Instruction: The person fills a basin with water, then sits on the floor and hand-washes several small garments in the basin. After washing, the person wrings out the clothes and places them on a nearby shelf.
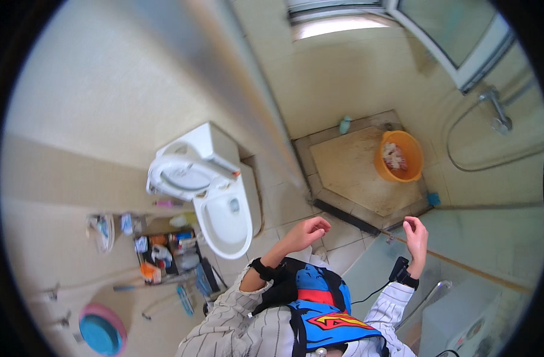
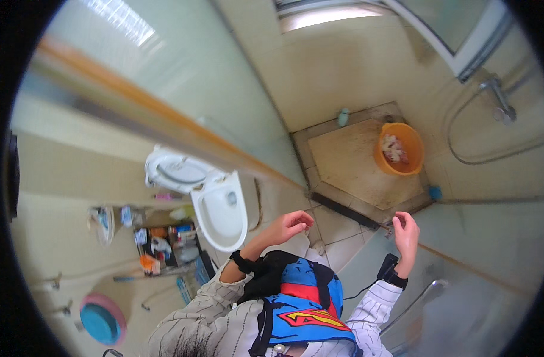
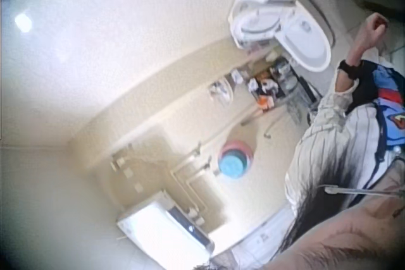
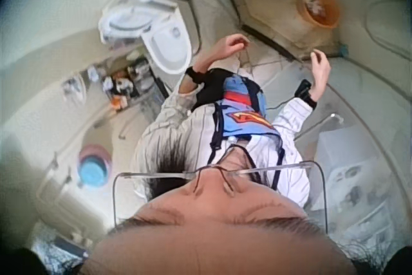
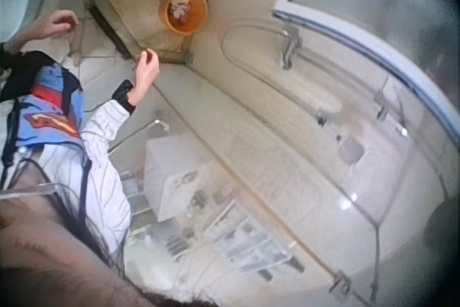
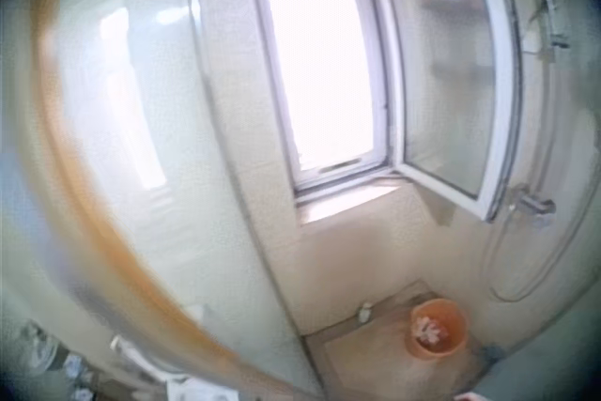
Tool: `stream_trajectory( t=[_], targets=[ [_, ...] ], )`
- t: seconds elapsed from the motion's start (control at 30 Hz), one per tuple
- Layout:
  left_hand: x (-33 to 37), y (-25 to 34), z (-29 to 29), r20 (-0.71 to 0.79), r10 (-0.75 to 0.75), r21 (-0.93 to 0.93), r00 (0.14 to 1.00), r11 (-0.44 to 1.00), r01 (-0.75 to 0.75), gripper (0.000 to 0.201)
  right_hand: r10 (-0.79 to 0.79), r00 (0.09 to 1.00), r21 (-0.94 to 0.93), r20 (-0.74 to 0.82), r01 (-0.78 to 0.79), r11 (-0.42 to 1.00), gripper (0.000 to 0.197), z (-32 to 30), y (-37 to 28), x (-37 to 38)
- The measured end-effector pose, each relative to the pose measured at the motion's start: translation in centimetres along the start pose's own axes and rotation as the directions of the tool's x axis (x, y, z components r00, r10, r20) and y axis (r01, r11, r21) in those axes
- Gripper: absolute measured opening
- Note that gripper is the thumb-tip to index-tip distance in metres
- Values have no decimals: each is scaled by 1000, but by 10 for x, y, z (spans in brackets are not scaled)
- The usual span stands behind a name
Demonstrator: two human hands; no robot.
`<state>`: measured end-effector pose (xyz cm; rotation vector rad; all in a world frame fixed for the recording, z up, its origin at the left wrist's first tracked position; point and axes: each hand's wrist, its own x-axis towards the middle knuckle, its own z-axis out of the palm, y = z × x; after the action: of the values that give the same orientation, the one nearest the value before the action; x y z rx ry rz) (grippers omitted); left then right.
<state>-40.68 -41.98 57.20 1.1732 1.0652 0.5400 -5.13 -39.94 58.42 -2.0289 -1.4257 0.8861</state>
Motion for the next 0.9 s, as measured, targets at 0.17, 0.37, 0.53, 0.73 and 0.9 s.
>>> stream_trajectory(
  t=[0.17,0.37,0.53,0.73,0.9],
  targets=[
    [-55,-29,-3,-185,-135,-59,973,990,126,23,-32,995,-118,93,43,992,23,30,11,-5],
    [-146,-41,-65,-397,44,-12,917,999,-53,24,-137,990,-31,29,138,990,22,48,-22,-36],
    [-221,-54,-118,-533,-38,-103,845,995,-20,24,-226,969,-37,-97,223,974,25,83,-59,-98],
    [-277,-89,-134,-295,-43,-10,955,999,42,28,-396,909,-17,-127,397,918,20,134,-84,-242],
    [-296,-116,-123,-93,-128,48,987,990,133,26,-264,962,95,62,258,961,17,135,-60,-387]
  ],
)
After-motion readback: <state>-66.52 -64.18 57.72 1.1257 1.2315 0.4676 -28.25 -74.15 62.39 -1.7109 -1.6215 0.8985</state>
